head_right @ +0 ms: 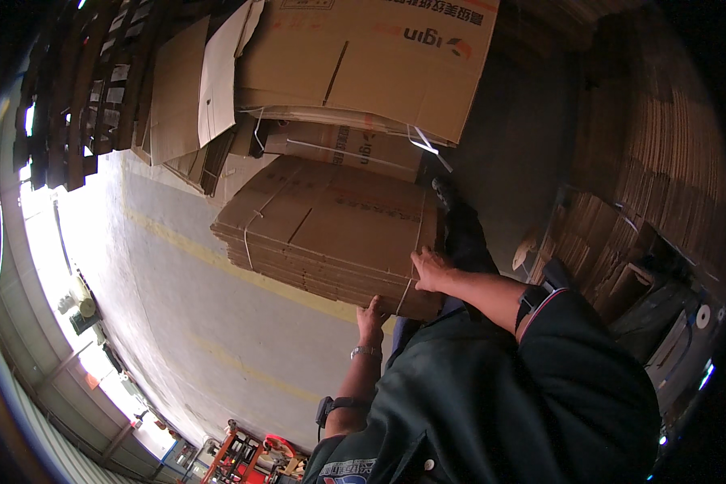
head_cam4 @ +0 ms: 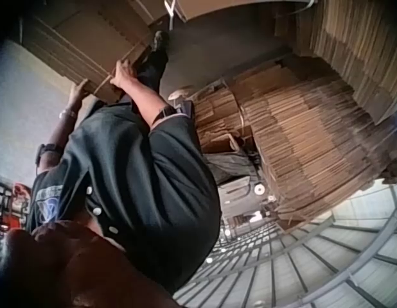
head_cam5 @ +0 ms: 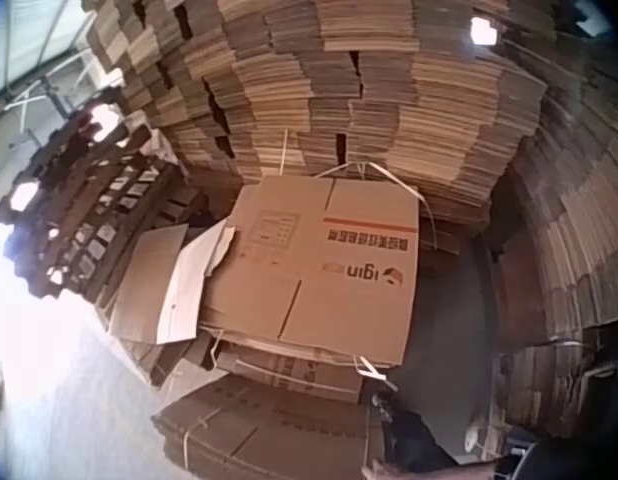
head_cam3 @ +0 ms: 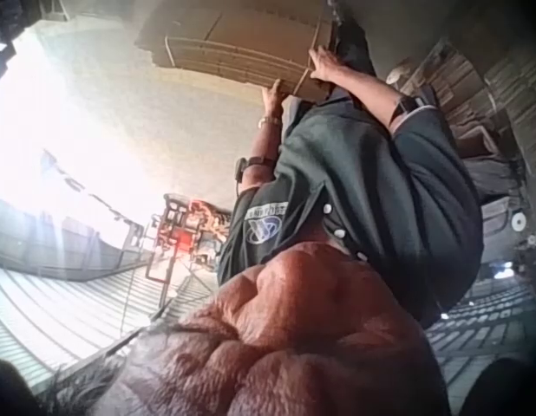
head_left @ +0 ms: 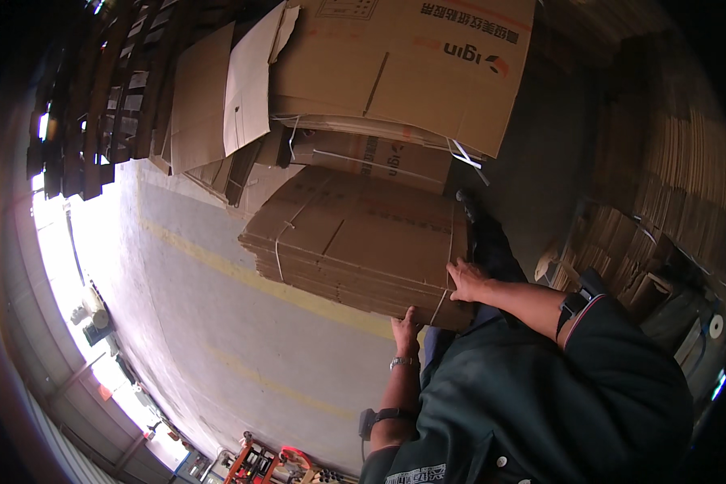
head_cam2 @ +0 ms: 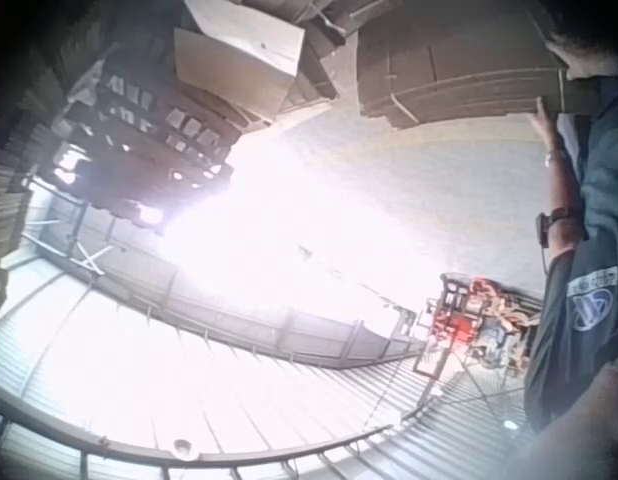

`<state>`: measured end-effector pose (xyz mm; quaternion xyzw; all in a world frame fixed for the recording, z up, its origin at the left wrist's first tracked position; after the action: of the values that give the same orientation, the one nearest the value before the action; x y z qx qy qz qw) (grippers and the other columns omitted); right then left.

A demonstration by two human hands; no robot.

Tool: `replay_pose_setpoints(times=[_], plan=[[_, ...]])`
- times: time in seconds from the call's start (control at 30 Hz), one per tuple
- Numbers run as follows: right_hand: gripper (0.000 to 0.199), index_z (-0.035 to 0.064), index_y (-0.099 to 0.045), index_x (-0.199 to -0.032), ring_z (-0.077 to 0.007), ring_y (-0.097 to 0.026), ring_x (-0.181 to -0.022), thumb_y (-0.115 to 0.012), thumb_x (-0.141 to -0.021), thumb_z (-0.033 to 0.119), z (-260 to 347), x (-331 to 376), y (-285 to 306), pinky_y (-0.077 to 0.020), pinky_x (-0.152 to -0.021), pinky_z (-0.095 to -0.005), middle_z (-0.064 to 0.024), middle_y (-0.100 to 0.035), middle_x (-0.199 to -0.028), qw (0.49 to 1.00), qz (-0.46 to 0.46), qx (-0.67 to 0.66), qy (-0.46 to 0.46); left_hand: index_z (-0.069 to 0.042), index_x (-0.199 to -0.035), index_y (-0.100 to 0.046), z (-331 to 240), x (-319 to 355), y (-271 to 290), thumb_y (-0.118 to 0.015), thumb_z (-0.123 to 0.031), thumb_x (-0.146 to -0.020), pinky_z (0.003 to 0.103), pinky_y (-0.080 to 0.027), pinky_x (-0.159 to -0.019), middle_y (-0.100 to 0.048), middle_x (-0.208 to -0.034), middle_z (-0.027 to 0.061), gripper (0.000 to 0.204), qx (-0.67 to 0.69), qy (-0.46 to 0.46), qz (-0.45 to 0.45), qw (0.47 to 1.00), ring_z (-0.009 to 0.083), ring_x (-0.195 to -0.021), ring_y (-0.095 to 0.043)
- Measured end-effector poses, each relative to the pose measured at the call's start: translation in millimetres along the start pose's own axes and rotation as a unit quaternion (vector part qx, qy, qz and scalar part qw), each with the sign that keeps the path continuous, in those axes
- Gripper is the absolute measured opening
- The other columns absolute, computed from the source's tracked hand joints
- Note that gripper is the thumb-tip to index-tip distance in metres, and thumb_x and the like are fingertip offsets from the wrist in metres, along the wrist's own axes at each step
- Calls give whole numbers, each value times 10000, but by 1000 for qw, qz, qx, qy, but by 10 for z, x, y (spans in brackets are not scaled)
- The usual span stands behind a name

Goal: Organizing rolls of tape, operating a cutting machine, and moving cardboard boxes in a factory environment.

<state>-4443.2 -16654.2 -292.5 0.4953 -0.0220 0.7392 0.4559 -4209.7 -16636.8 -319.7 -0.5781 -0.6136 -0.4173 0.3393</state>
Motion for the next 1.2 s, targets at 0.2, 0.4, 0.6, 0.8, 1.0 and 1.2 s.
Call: replay_pose_setpoints(times=[0.2,0.4,0.6,0.8,1.0,1.2], plan=[[704,17,-387,-1144,-365,-454,-1028,-730,-570,235,-70,-41,-102,-407,-853,-407,-215,-413,-1102,1000,-10,-14,-4,-38,-1084,-381,13,-16,-19,-593,-177,-772,367,-501,-699,-535,-987,130,402,-5,-7,-2,1000,257,-862,-564],[730,21,-373,-1159,-367,-439,-1042,-733,-558,225,-34,-28,-95,-391,-869,-413,-220,-400,-1113,999,2,-34,-13,-33,-1088,-365,84,-57,50,-594,-176,-771,372,-505,-704,-524,-995,145,416,5,0,14,1000,268,-880,-558],[691,29,-402,-1146,-354,-451,-1041,-739,-561,175,-32,-24,-78,-411,-856,-395,-202,-404,-1118,999,-15,-32,-13,-35,-1077,-367,46,-32,30,-596,-180,-768,375,-500,-718,-519,-1007,144,412,14,-2,12,1000,270,-885,-557],[684,36,-407,-1144,-340,-459,-1035,-734,-567,204,-59,-37,-80,-407,-858,-391,-185,-414,-1109,999,-6,-23,-22,-37,-1069,-377,21,-16,0,-594,-188,-765,373,-497,-721,-523,-1002,136,403,1,-3,23,1000,255,-876,-561],[695,48,-443,-1117,-329,-475,-1004,-749,-530,263,-243,-74,-200,-407,-852,-378,-183,-442,-1083,995,-60,-83,-16,-15,-1052,-408,65,-48,-19,-590,-140,-740,338,-493,-664,-535,-914,105,382,37,-14,-12,999,216,-784,-566],[596,67,-539,-1023,-310,-488,-985,-738,-521,319,-164,-52,-145,-406,-845,-361,-168,-492,-1038,985,-94,-142,-8,17,-1038,-429,64,-119,-49,-575,-49,-684,297,-466,-662,-515,-939,106,389,93,-58,-38,993,207,-808,-539]])
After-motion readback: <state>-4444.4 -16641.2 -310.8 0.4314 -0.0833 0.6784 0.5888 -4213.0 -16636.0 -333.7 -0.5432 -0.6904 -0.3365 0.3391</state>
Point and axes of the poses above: each hand's wrist, its own x-axis away from the middle knuckle, its own y-axis out of the back of the hand, z = x × y, the point moved 5 cm from there along -x, towards the middle knuckle
